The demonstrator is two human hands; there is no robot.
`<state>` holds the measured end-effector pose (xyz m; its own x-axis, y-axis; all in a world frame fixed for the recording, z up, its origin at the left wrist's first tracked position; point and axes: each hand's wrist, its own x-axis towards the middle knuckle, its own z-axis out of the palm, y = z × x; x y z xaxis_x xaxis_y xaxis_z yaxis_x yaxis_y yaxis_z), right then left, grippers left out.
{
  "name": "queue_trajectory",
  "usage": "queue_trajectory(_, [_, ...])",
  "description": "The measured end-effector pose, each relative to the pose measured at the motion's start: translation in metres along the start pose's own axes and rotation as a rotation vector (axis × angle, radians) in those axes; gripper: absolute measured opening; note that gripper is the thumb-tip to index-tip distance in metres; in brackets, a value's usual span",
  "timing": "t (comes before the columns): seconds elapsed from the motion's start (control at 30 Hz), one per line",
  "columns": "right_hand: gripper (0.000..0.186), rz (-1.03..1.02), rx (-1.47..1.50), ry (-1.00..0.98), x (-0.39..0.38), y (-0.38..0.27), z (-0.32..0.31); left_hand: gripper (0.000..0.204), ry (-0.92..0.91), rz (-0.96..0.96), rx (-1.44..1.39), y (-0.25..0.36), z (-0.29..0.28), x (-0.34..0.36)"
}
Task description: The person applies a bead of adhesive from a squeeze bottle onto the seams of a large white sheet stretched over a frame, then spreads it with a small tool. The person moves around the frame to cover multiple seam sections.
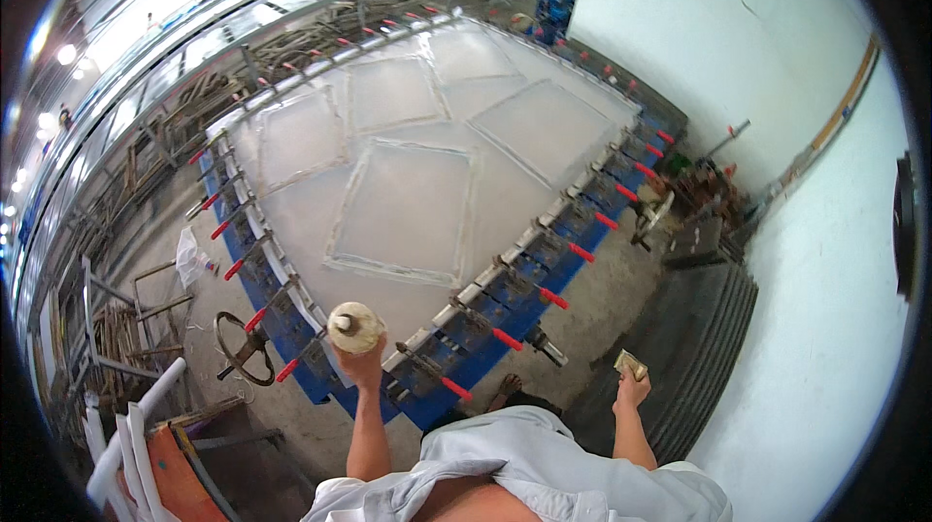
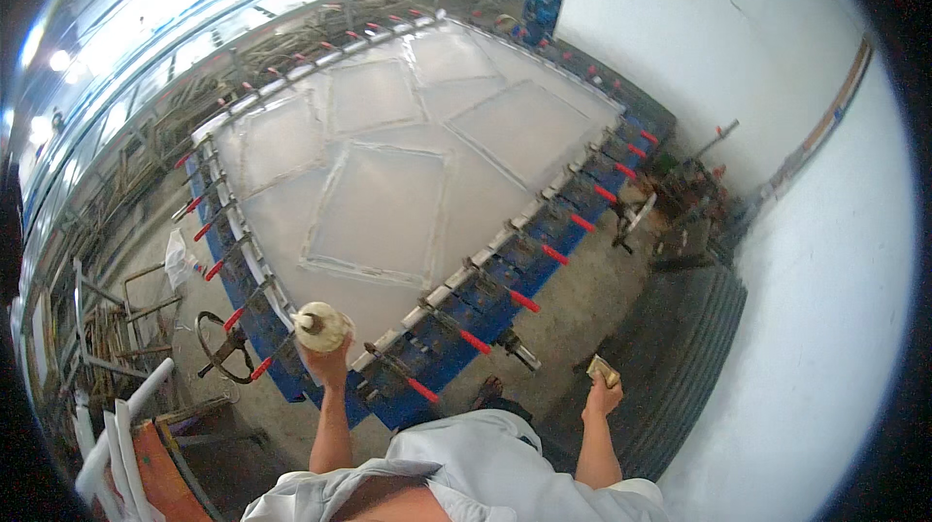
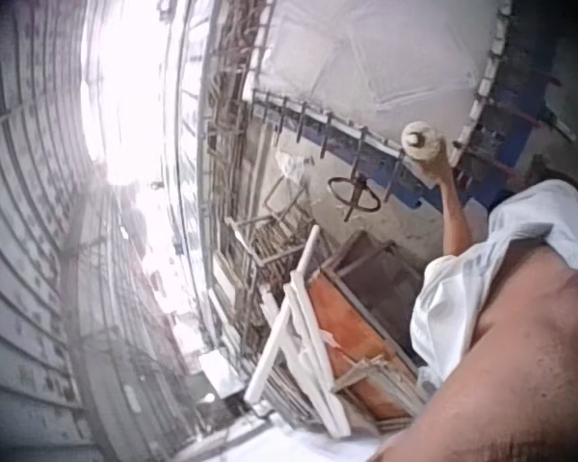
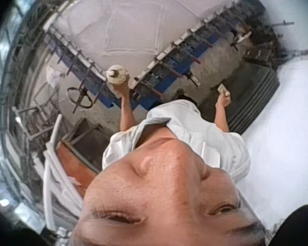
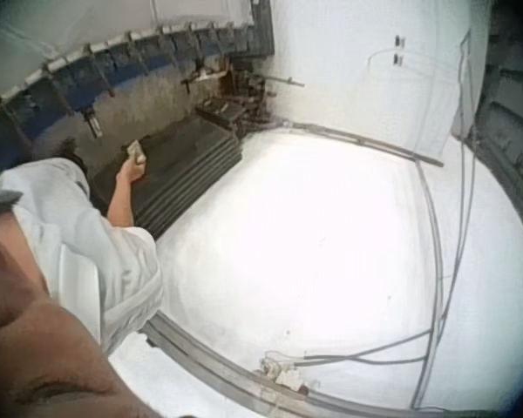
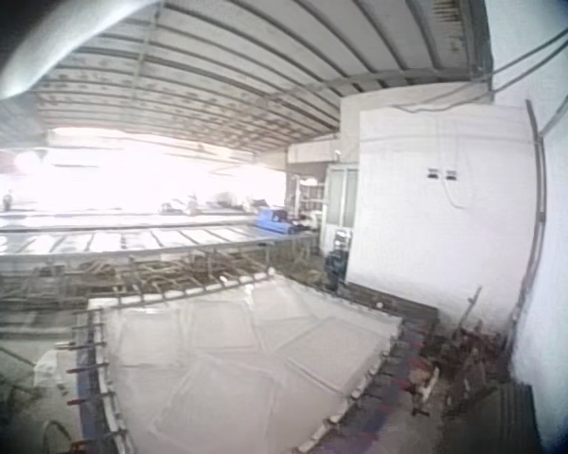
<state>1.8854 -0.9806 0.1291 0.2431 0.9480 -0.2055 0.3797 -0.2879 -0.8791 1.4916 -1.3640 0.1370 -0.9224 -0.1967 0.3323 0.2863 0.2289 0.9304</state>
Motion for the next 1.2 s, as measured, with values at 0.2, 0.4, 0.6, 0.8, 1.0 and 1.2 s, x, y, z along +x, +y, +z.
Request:
queue_trajectory(0.2, [0.043, -0.015, -0.326, -0.021, 0.021, 0.091, -0.034, 0.087, -0.108, -0.021, 0.056, 0.043, 0.003, -0.005])
queue_trajectory(0.4, [0.04, 0.013, -0.673, -0.02, 0.057, 0.153, -0.08, 0.09, -0.14, -0.137, -0.147, 0.09, 0.028, -0.08])
queue_trajectory(0.6, [0.037, 0.027, -0.716, -0.12, 0.15, 0.154, -0.084, 0.09, -0.17, -0.239, -0.178, 0.128, 0.088, -0.161])
queue_trajectory(0.8, [0.034, -0.129, -0.628, -0.294, 0.236, 0.101, -0.038, 0.089, -0.215, -0.307, -0.129, 0.177, 0.137, -0.219])
queue_trajectory(1.0, [0.028, -0.13, -0.564, -0.443, 0.256, 0.004, 0.005, 0.086, -0.067, -0.282, -0.121, 0.186, 0.123, -0.252])
queue_trajectory(1.2, [0.038, -0.225, -0.605, -0.562, 0.271, 0.061, 0.049, 0.081, 0.145, -0.335, -0.039, 0.182, 0.061, -0.277])
